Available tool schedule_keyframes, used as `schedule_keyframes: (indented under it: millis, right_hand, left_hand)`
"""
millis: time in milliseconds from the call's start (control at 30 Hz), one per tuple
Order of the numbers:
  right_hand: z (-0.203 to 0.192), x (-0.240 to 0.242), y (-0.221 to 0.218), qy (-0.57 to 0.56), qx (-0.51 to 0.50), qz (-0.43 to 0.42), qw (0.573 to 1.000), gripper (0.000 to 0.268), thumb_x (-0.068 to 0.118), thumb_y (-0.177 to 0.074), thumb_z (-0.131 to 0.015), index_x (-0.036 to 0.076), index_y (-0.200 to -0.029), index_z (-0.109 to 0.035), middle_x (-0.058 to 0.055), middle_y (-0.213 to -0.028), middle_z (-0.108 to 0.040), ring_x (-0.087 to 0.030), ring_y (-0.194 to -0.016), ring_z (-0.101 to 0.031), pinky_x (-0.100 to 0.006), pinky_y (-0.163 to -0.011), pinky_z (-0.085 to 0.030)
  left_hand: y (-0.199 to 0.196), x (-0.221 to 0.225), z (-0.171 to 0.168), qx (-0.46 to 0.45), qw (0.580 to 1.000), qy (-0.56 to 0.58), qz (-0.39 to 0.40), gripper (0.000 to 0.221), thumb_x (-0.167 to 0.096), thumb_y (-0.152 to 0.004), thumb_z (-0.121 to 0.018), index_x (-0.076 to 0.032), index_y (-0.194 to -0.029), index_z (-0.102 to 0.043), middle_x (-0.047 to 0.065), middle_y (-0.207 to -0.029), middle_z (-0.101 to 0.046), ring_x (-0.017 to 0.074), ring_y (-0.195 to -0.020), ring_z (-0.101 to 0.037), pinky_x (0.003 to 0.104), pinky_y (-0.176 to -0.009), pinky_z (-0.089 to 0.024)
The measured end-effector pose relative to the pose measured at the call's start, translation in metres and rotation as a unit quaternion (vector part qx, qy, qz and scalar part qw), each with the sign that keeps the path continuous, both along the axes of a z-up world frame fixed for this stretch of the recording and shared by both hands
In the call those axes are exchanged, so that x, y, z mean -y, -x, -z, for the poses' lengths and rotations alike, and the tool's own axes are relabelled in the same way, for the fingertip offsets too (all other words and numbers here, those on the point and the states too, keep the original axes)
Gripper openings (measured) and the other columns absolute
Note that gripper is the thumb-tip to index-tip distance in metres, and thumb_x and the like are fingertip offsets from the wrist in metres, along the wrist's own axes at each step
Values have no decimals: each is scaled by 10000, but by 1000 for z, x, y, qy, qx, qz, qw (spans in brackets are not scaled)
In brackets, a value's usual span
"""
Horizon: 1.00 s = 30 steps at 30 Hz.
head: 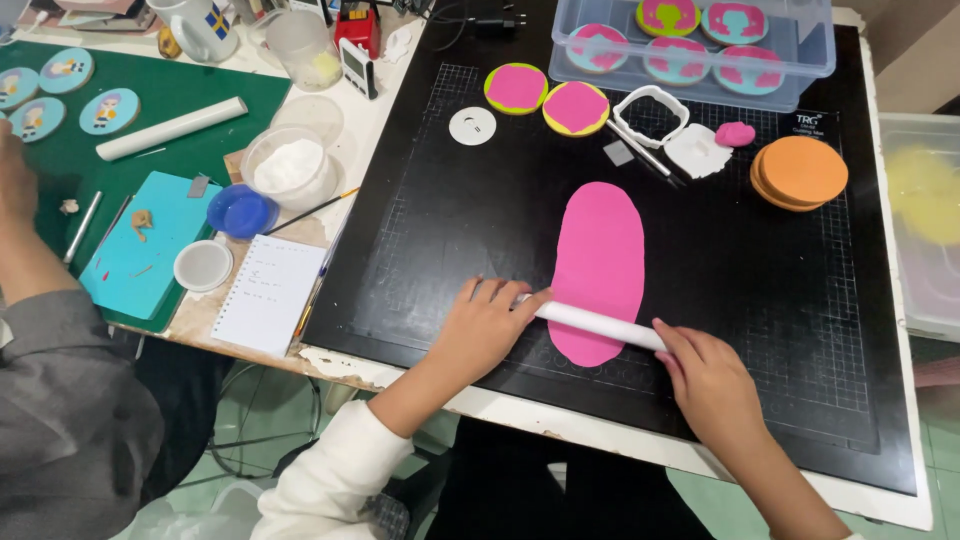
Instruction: Rolling out pink fondant on a work surface using a rolling pin.
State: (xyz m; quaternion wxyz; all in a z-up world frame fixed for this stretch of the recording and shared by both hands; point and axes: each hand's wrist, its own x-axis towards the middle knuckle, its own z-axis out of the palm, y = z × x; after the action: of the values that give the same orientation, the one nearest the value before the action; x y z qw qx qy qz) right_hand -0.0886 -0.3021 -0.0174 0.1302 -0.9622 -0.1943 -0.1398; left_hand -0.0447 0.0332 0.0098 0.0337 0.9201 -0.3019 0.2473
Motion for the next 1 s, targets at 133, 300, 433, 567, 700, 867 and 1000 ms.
schedule_keyframes:
  millis: [133, 300, 433, 567, 700, 867, 1000]
  right_hand:
    - [8, 3, 2, 63, 18, -15, 998, 419, 249, -974, -613, 188, -1389, -615, -14, -1230, -708, -261, -1135, -669, -432, -1008, -541]
    - [11, -16, -7, 147, -133, 113, 974, 713, 566, -1008, -294, 148, -1585, -305, -49, -1697, -272, -327, -1595, -179, -780, -1081, -263]
    - [16, -10, -91, 118, -160, 143, 970, 727, 554, -1062, -263, 113, -1639, -261, -154, -1750, -167, -404, -1619, -65, -885, -1055, -62]
    - [11, 1, -180, 38, -101, 185, 977, 673, 544, -1146, -238, 94, -1624, -386, -226, -1717, -269, -417, -1607, -117, -902, -1011, -21]
    - [41, 32, -262, -29, 277, 115, 953, 305, 276, -1249, -521, 131, -1386, -752, -141, -1541, -600, -382, -1561, -362, -673, -1092, 102]
    - [28, 23, -259, -1, 318, -29, 948, 265, 294, -1078, -622, 212, -1308, -726, -15, -1324, -654, -263, -1301, -571, -528, -1141, -248]
    - [66, 32, -148, 35, 121, -94, 988, 348, 215, -977, -515, 239, -1301, -642, -13, -1266, -638, -209, -1247, -599, -519, -1110, -418]
  left_hand:
    - [14, 2, 21, -43, 999, -10, -7, 532, -57, -897, -649, -247, -1391, -604, 105, -1319, -683, 351, -1152, -631, 555, -971, -477]
    - [15, 22, 27, -200, 979, 12, -26, 690, -447, -1065, -411, -39, -1603, -272, 198, -1659, -291, 360, -1530, -275, 575, -1192, -261]
    - [-60, 43, 4, -313, 942, 118, -15, 721, -430, -1052, -454, 56, -1567, -320, 373, -1622, -247, 498, -1523, -239, 710, -1174, -155]
    - [-148, 65, -6, -255, 954, 122, -104, 660, -447, -1062, -433, -31, -1572, -394, 316, -1672, -180, 441, -1579, -113, 740, -1186, -29]
    - [-219, 76, 10, -85, 968, 160, -172, 514, -343, -1074, -497, -156, -1552, -467, 225, -1669, -264, 430, -1566, -195, 837, -1104, -146]
    - [-226, 71, 37, 33, 984, 160, -67, 312, -242, -1022, -561, -251, -1330, -607, 51, -1480, -529, 323, -1432, -458, 785, -1100, -261]
    - [-123, 36, 59, -1, 992, 91, 87, 174, -123, -959, -603, -166, -1059, -738, 59, -1237, -690, 215, -1265, -629, 495, -1129, -417]
